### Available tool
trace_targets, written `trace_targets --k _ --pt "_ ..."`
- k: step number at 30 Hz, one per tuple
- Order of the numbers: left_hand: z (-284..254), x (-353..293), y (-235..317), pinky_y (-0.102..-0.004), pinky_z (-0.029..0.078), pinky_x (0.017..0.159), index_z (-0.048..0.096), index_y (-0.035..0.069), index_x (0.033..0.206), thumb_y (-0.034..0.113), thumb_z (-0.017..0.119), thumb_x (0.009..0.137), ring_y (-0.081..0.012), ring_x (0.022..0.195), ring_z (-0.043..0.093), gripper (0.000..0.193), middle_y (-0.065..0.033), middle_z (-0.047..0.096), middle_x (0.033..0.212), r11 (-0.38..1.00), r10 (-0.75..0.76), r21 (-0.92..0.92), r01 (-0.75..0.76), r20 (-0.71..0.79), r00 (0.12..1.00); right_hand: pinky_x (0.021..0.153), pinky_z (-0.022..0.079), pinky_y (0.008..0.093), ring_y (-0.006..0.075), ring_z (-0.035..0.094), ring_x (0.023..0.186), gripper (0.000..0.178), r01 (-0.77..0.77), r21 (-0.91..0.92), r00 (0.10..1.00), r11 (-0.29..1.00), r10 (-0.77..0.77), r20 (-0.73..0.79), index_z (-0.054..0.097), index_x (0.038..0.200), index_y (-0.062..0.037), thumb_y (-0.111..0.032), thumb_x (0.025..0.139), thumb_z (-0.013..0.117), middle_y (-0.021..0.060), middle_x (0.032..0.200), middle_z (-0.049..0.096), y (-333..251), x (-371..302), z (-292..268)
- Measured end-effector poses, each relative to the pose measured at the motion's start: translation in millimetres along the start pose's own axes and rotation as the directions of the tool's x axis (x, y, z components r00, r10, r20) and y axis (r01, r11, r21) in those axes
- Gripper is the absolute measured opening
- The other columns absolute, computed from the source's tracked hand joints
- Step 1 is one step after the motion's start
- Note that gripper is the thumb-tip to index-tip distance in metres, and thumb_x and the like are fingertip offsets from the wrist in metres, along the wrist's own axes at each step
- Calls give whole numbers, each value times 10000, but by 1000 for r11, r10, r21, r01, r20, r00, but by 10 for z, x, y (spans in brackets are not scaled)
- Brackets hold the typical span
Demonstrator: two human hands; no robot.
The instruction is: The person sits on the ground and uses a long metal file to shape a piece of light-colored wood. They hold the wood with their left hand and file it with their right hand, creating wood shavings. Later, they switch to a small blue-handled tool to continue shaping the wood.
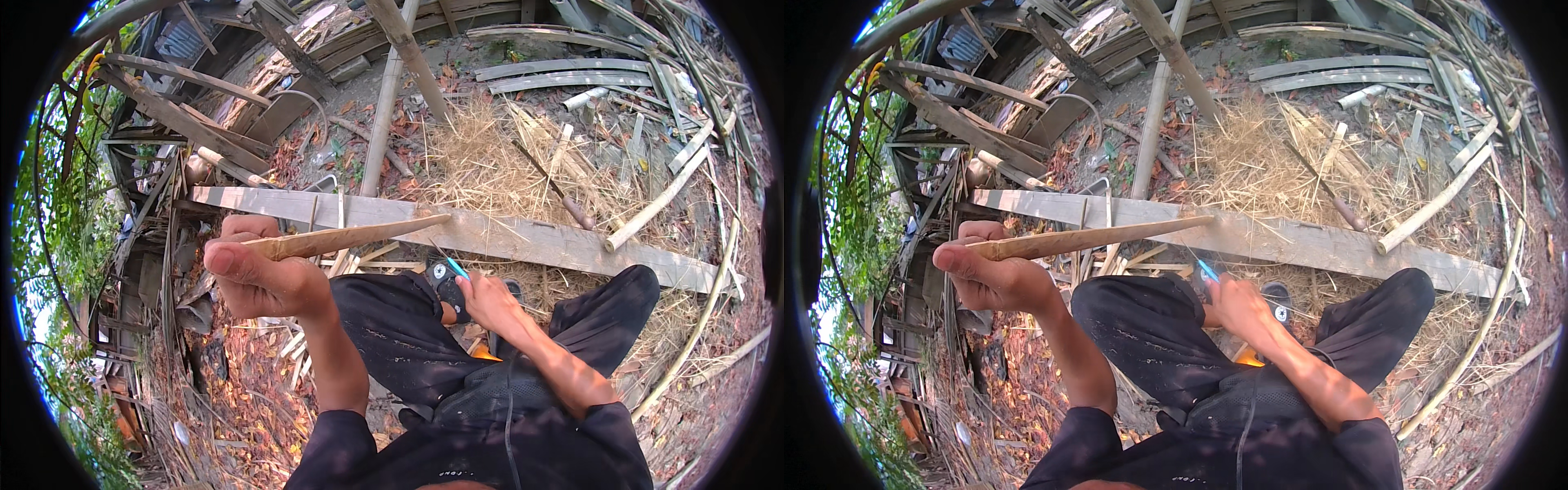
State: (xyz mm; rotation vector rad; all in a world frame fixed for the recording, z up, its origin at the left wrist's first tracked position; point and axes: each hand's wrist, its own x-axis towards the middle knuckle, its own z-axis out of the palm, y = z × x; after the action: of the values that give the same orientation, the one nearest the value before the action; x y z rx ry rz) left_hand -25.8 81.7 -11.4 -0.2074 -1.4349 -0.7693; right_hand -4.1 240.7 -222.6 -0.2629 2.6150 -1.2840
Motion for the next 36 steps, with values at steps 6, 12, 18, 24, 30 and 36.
trace_targets --k 6,12,18,24,30,36 --pt "9 6 -46 -241 280 467 370 52 577 357 351 1010 -102 486 376 531 -27 413 524 997 7 78 -1 -82 997 524 400 524 464 554 573 323 179 212 979 961 -151 -139 514 894 42 -262 965 431 259 584 548 -945 -267 -773" --pt "110 -30 81 -245 285 462 373 57 571 359 360 1009 -95 489 378 533 -19 411 526 995 -11 100 23 -123 992 461 409 494 427 564 544 278 466 323 883 824 -410 -229 471 912 28 -247 953 479 233 560 546 -1244 -348 -569" --pt "69 -30 -29 -236 310 442 345 81 560 437 398 981 -102 458 390 554 -23 399 508 997 -30 64 43 -181 983 506 443 533 468 560 567 341 270 192 956 944 -239 -169 509 894 39 -287 963 435 255 575 558 -655 44 -80" --pt "91 -1 13 -233 255 421 320 101 528 400 323 1008 -92 420 348 566 -10 369 467 996 -25 79 41 -197 980 520 411 499 442 548 543 336 136 73 983 988 -125 -133 499 904 25 -294 974 419 242 550 521 -169 208 14" --pt "26 -25 -59 -236 328 440 344 88 560 465 397 972 -110 462 402 561 -28 401 522 995 -54 72 67 -168 984 518 397 494 449 523 525 313 271 268 962 925 -250 -110 507 926 28 -275 968 441 242 548 517 -740 80 -191" --pt "-77 5 -135 -241 359 443 349 95 565 492 405 959 -115 445 419 563 -39 425 516 989 -40 130 65 -187 982 597 499 510 473 601 663 451 43 -24 995 999 -45 -89 578 860 50 -341 973 383 278 659 599 214 437 365"
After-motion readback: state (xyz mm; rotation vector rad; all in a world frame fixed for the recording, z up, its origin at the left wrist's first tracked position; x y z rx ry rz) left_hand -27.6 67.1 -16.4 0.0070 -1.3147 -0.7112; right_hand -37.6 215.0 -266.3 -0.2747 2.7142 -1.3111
